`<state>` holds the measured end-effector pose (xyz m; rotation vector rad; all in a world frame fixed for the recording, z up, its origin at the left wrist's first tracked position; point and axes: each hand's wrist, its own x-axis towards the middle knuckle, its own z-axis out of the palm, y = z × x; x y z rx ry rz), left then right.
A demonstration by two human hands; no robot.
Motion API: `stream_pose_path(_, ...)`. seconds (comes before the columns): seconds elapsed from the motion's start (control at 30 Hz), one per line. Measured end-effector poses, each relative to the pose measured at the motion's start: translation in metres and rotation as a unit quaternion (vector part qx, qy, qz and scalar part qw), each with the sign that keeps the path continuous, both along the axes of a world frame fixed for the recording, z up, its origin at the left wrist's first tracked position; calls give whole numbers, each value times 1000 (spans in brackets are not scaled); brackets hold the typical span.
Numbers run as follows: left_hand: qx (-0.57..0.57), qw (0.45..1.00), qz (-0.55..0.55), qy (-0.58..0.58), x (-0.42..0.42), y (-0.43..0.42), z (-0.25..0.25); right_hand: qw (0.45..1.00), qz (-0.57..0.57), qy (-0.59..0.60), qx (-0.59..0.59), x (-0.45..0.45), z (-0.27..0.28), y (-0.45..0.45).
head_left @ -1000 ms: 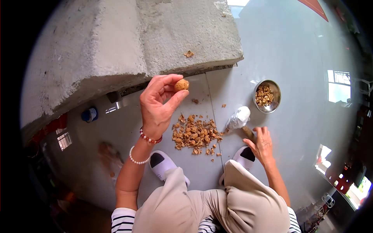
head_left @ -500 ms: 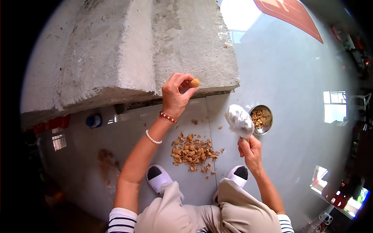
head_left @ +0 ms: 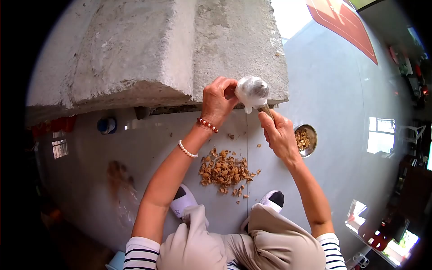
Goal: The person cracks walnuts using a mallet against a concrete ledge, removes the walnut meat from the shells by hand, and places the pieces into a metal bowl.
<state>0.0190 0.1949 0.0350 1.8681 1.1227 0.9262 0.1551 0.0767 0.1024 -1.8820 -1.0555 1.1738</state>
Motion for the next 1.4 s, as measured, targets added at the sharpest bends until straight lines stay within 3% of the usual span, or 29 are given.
stream_pose_path(0.17, 9, 1000, -1, -11, -1, -3, 2, 998, -1, -2, 63, 0, 12, 2)
stream_pose_path(0.37, 3, 1000, 2, -12, 1, -2, 0, 999, 33, -41, 5, 6, -10, 3)
stream_pose_path(0.53, -35, 998, -9, -47, -2, -3, -2, 998, -36, 2, 41, 1, 8, -27)
stream_pose_path(0.63, -96, 990, -9, -103, -10, -11, 7, 991, -43, -116, 53, 12, -13, -74)
stream_pose_path(0.77, -316, 908, -93, -257, -37, -46, 22, 946, -31, -324, 8, 19, -56, -137)
stream_pose_path(0.8, -408, 861, -113, -280, -46, -57, 27, 936, -26, -351, 8, 23, -71, -151)
stream_pose_path(0.9, -544, 774, -142, -291, -69, -96, 11, 919, -20, -394, -17, 32, -103, -189)
stream_pose_path(1.07, -671, 671, -87, -303, -83, -155, -17, 910, -20, -414, -18, 29, -127, -220)
stream_pose_path(1.17, -708, 633, -76, -304, -82, -168, -24, 886, -60, -456, 52, 12, -94, -188)
stream_pose_path(1.23, -723, 618, -73, -300, -78, -170, -24, 947, -81, -299, 81, -4, -79, -173)
stream_pose_path(1.3, -737, 603, -74, -296, -71, -166, -17, 993, -9, -85, 77, -22, -54, -150)
stream_pose_path(1.33, -740, 602, -65, -292, -70, -166, -16, 996, 11, -20, 83, -30, -49, -140)
stream_pose_path(1.4, -711, 645, -73, -270, -70, -168, -18, 995, 30, 1, 94, -42, -53, -128)
